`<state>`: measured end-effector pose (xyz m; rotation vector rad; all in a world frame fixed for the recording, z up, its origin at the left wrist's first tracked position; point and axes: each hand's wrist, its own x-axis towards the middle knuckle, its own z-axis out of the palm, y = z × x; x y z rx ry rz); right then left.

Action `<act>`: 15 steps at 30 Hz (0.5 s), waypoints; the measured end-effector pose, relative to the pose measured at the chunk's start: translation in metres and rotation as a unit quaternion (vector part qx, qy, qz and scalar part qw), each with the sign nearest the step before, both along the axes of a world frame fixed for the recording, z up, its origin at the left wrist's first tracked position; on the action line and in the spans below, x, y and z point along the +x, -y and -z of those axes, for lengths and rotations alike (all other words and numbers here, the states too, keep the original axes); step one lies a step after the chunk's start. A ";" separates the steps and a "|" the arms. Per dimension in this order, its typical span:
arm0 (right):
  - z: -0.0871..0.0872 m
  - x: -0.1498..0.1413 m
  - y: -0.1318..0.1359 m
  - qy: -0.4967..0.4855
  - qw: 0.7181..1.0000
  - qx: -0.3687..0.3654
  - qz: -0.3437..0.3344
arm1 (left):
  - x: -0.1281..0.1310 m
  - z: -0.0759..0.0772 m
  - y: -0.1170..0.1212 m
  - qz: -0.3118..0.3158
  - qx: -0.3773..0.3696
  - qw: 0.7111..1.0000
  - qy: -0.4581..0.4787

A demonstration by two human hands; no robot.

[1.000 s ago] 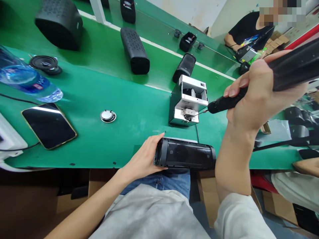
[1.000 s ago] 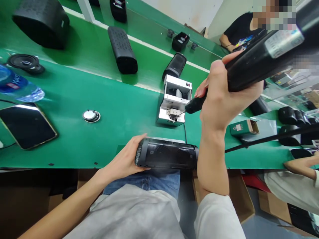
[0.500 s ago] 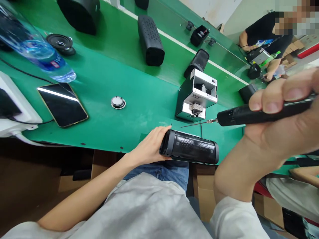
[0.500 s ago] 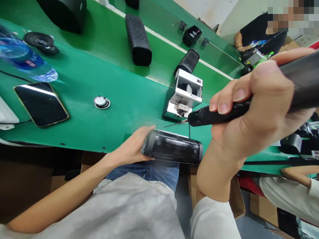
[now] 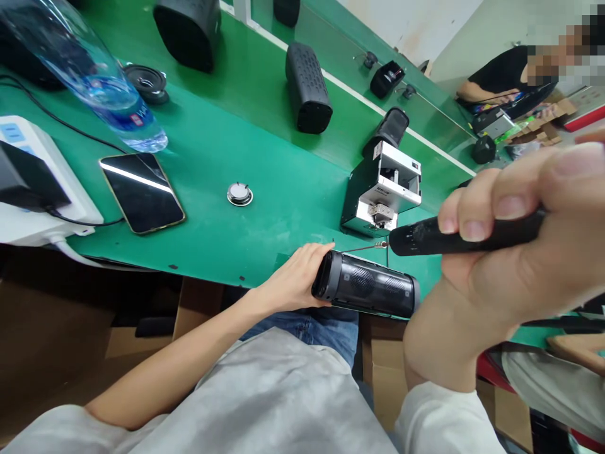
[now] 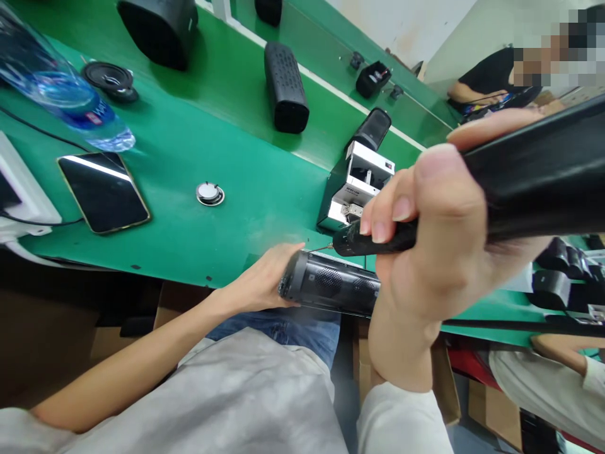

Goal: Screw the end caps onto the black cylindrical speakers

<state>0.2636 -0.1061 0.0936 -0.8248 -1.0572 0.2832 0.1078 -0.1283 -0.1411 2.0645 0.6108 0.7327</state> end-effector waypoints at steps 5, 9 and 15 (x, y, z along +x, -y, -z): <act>0.037 -0.005 -0.006 0.052 0.994 -0.006 -0.100 | 0.003 -0.005 -0.001 -0.005 -0.005 1.000 0.006; 0.058 -0.001 -0.008 0.101 0.991 -0.027 -0.089 | 0.006 -0.008 -0.002 -0.014 -0.013 1.000 0.012; 0.060 -0.001 -0.004 0.109 0.989 -0.055 -0.088 | 0.006 -0.009 -0.002 -0.013 -0.015 1.000 0.014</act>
